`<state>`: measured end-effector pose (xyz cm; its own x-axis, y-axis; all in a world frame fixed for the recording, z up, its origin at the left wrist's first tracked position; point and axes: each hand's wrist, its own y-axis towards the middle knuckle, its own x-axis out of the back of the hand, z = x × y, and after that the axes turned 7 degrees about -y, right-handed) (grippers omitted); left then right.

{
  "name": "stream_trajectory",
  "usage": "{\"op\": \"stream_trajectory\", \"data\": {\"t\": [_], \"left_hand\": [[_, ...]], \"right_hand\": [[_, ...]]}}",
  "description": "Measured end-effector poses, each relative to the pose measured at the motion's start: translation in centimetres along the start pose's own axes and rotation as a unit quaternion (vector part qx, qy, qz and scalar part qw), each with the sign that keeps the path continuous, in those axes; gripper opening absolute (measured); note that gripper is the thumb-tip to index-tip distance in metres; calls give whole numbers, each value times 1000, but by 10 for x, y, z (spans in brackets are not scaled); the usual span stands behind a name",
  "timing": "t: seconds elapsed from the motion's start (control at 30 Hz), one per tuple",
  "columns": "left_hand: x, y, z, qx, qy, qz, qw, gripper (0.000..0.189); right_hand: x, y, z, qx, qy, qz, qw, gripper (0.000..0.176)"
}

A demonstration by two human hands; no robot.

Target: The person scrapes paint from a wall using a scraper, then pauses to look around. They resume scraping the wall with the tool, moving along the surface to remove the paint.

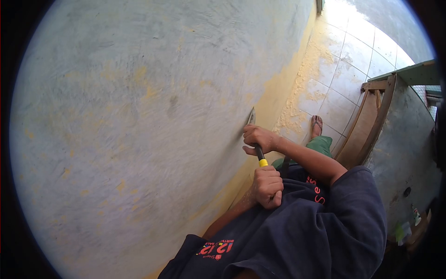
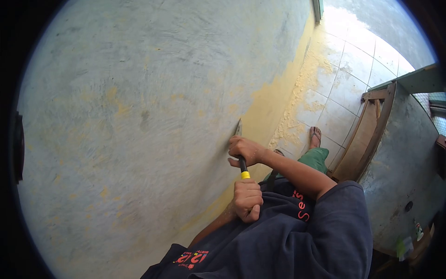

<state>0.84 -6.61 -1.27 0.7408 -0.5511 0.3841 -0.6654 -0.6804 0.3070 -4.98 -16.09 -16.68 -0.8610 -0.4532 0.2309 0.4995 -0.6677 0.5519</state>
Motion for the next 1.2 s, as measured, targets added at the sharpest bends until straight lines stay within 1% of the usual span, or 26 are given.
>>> {"op": "stream_trajectory", "data": {"t": [0.07, 0.17, 0.23, 0.3, 0.33, 0.4, 0.43, 0.5, 0.6, 0.63, 0.67, 0.73, 0.8, 0.87, 0.9, 0.93, 1.0, 1.07, 1.13, 1.2], "left_hand": [[1, 7, -7, 17, 0, 7, 1000, 14], [5, 2, -4, 24, 18, 15, 999, 13], [3, 10, 0, 18, 22, 30, 999, 13], [1, 17, -14, 13, -2, -12, 1000, 15], [-1, 14, -13, 17, -2, -15, 1000, 15], [-6, 9, -3, 32, 33, 18, 999, 17], [-7, 8, -4, 30, 32, 13, 999, 17], [-11, 11, -6, 20, 10, -41, 999, 18], [-8, 21, -17, 19, 31, -27, 999, 17], [-11, 16, -13, 28, 41, -16, 999, 16], [-12, 9, -9, 22, 46, -21, 998, 16], [-11, 1, -3, 10, 30, -45, 998, 15], [-4, 3, -10, -10, 31, -25, 999, 14], [1, -7, -16, -22, 31, -7, 999, 14], [3, -14, -4, -23, 29, -3, 999, 13], [3, -20, 6, -23, 25, -1, 999, 13], [9, -23, 1, -37, 18, 7, 999, 14], [11, -22, -10, -44, 6, 6, 999, 14], [10, -29, -4, -35, 9, 12, 999, 15], [15, -25, -3, -37, 21, 18, 999, 15]], "right_hand": [[1, 4, 9, 24, 38, -16, 999, 37], [-10, 0, -1, 30, 36, -13, 999, 37], [1, 1, -3, 24, 30, -18, 999, 37], [6, 7, 13, 17, 45, 1, 999, 34], [2, 4, 11, 16, 49, 4, 999, 34], [1, 2, -2, 21, 33, 9, 999, 33], [0, 1, -2, 20, 32, 14, 999, 33], [3, 1, 5, 22, 40, 0, 999, 33], [3, 7, 10, 34, 62, -17, 997, 34], [1, 3, 4, 28, 46, -3, 999, 33], [1, 2, 3, 35, 43, 2, 998, 33], [0, -2, 2, 5, 17, 10, 1000, 32], [-4, 4, 13, 5, 4, -9, 1000, 30], [-12, 8, 10, 52, 19, -57, 997, 33], [-13, 6, 8, 28, -2, -54, 998, 31], [-15, 5, 5, 33, -11, -51, 998, 31], [-18, 3, 11, -16, -20, -62, 998, 25], [-17, 6, 18, -14, -27, -71, 997, 25], [-21, 4, 24, -10, -24, -68, 997, 25], [-18, 1, 5, -2, -26, -34, 999, 25]]}}
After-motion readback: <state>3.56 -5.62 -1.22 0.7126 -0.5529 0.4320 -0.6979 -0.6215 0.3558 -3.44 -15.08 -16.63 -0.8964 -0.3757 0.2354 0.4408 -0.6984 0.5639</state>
